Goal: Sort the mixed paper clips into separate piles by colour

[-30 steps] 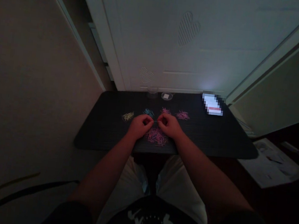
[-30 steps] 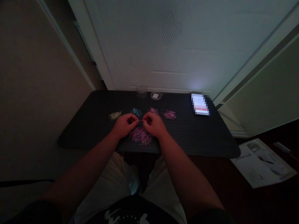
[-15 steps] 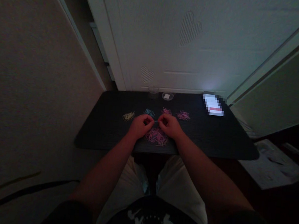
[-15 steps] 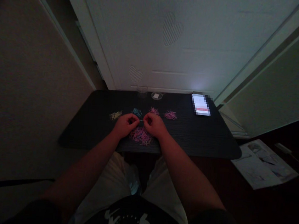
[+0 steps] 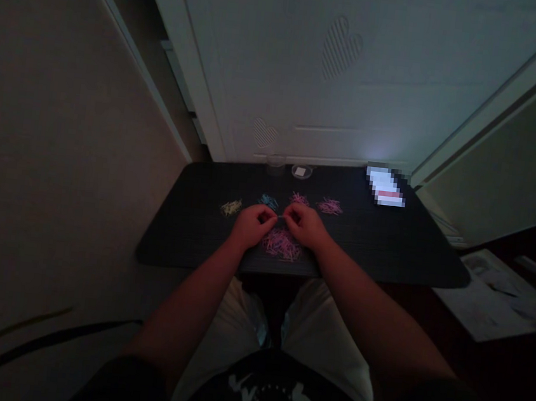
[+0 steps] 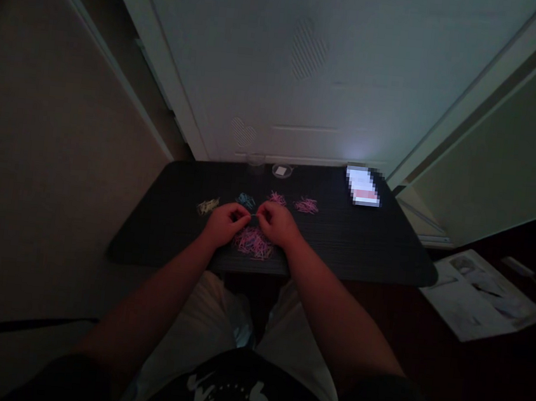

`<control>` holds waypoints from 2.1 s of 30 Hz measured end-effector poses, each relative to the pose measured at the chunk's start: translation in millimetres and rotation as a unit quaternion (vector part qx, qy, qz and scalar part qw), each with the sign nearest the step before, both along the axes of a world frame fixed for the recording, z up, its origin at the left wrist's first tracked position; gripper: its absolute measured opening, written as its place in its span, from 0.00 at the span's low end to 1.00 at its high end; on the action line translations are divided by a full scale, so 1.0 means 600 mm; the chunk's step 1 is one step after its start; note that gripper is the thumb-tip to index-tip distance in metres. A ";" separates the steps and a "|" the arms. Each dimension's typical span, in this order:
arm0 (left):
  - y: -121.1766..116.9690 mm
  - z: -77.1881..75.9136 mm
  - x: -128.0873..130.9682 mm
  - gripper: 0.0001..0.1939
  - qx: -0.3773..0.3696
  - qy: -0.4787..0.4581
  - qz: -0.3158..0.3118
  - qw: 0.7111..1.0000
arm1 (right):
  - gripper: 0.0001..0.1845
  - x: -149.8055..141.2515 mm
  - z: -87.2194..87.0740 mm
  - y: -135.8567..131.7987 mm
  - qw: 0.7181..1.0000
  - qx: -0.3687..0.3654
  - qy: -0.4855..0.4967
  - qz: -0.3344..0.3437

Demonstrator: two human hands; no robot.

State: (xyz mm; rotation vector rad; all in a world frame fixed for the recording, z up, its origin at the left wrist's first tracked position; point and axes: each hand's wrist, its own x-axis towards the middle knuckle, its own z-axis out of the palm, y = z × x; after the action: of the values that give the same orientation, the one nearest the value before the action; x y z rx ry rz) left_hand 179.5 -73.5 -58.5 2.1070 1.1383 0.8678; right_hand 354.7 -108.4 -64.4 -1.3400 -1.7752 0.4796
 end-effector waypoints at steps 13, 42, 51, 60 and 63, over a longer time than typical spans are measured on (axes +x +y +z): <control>0.001 0.003 0.001 0.05 0.016 0.019 -0.001 1.000 | 0.02 -0.001 0.003 0.000 1.000 0.000 -0.026 0.011; 0.094 0.034 -0.020 0.05 0.165 0.162 0.071 0.970 | 0.07 0.008 -0.008 0.019 0.993 -0.027 0.066 -0.098; 0.019 0.020 -0.055 0.10 0.144 0.092 0.086 0.982 | 0.07 0.007 -0.001 0.014 0.988 -0.069 0.113 -0.080; -0.012 0.011 -0.045 0.13 0.068 0.132 0.013 0.989 | 0.08 0.020 0.001 0.018 0.975 -0.113 0.176 -0.072; -0.017 0.004 -0.044 0.12 0.075 0.110 0.003 0.991 | 0.09 0.031 0.003 0.003 0.981 -0.126 0.141 -0.043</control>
State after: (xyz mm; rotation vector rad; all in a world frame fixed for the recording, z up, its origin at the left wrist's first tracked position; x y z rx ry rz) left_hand 153.1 -83.6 -55.9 2.3694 1.2239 0.7588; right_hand 373.4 -106.8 -62.4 -1.4351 -1.4541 0.8254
